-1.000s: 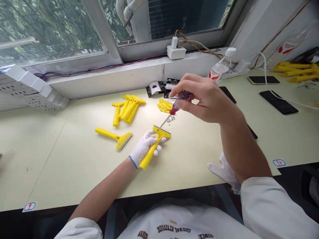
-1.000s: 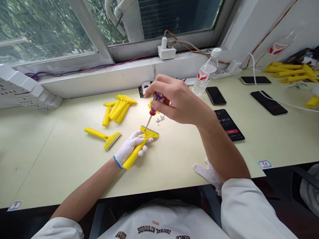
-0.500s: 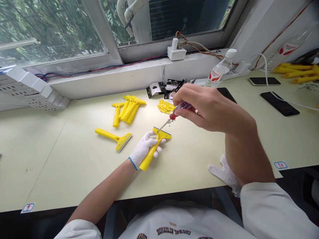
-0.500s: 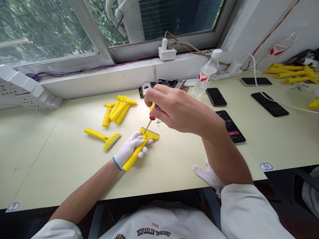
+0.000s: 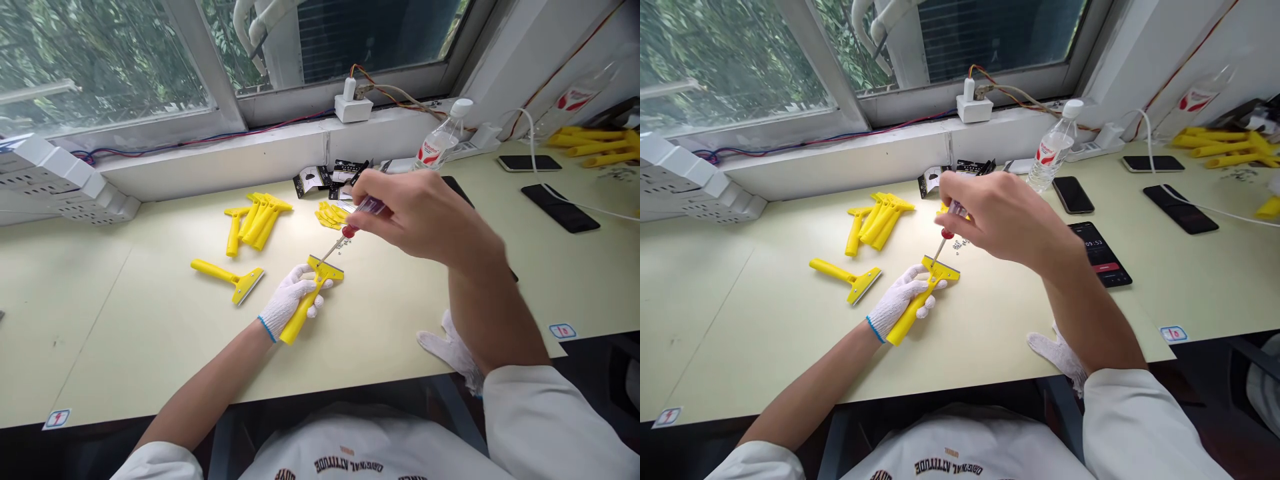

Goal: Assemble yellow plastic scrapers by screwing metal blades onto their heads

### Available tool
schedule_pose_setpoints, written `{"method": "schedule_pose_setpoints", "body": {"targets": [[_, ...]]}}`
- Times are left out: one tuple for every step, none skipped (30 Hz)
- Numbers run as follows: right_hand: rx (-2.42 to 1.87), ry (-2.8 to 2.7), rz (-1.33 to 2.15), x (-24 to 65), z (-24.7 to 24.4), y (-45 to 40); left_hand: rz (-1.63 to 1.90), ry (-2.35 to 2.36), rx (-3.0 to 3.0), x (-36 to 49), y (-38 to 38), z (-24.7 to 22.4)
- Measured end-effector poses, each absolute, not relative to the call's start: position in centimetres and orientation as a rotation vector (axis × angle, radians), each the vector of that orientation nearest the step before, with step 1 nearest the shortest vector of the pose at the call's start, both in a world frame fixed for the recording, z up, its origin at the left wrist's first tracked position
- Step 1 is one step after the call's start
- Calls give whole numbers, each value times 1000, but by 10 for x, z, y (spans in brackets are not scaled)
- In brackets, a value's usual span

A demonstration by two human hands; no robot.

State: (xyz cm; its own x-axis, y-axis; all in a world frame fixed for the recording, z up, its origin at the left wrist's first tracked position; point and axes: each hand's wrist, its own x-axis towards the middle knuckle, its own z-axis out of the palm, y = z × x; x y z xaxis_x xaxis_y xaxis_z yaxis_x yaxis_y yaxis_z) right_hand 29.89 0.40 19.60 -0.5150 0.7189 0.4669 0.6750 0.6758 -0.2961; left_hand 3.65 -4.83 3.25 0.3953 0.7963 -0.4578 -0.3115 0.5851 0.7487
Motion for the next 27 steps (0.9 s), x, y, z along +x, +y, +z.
{"method": "schedule_pose_setpoints", "body": {"targets": [[-1157,-2292,33,296,194,4,759,914,619,37,-48,33],[-1222,-2270,-19,294,193,4,758,919,616,37,-47,33],[-1251,-2266,-43,293,192,3,761,923,611,37,-47,33],[-1234,-2289,-28,294,193,3,766,924,606,36,-47,32],[-1175,-2329,19,296,195,3,771,922,604,36,-47,32],[-1086,-2370,82,300,197,4,775,918,607,36,-47,31],[-988,-2403,141,303,199,5,777,912,615,36,-47,30],[-904,-2423,179,307,200,6,777,909,623,36,-47,30],[-851,-2430,191,309,200,8,775,908,630,36,-48,30],[-838,-2418,174,310,200,10,773,908,636,36,-48,30],[-866,-2393,139,310,198,11,772,909,638,36,-48,30],[-921,-2360,96,308,195,13,771,912,639,36,-48,30],[-988,-2324,56,305,193,13,771,914,639,35,-48,31],[-1049,-2292,30,302,190,14,771,916,640,35,-48,30],[-1088,-2272,26,298,189,14,774,917,640,35,-47,30],[-1098,-2271,45,296,188,13,777,917,638,35,-47,30],[-1076,-2294,87,296,189,12,781,917,635,35,-47,29],[-1027,-2331,144,296,191,11,784,915,632,35,-46,29],[-962,-2377,208,299,194,10,786,914,628,34,-46,28],[-899,-2421,266,302,198,9,787,912,626,34,-46,28],[-851,-2452,305,306,201,8,786,910,626,34,-46,28],[-827,-2466,318,309,203,7,782,910,628,34,-46,28],[-828,-2464,303,312,205,7,779,911,630,34,-47,29],[-852,-2454,270,313,206,6,774,912,633,34,-47,29],[-898,-2436,223,312,205,6,771,912,637,34,-47,30],[-959,-2409,171,310,204,6,768,912,642,35,-48,31],[-1024,-2379,123,306,201,6,767,913,646,35,-48,31]]}}
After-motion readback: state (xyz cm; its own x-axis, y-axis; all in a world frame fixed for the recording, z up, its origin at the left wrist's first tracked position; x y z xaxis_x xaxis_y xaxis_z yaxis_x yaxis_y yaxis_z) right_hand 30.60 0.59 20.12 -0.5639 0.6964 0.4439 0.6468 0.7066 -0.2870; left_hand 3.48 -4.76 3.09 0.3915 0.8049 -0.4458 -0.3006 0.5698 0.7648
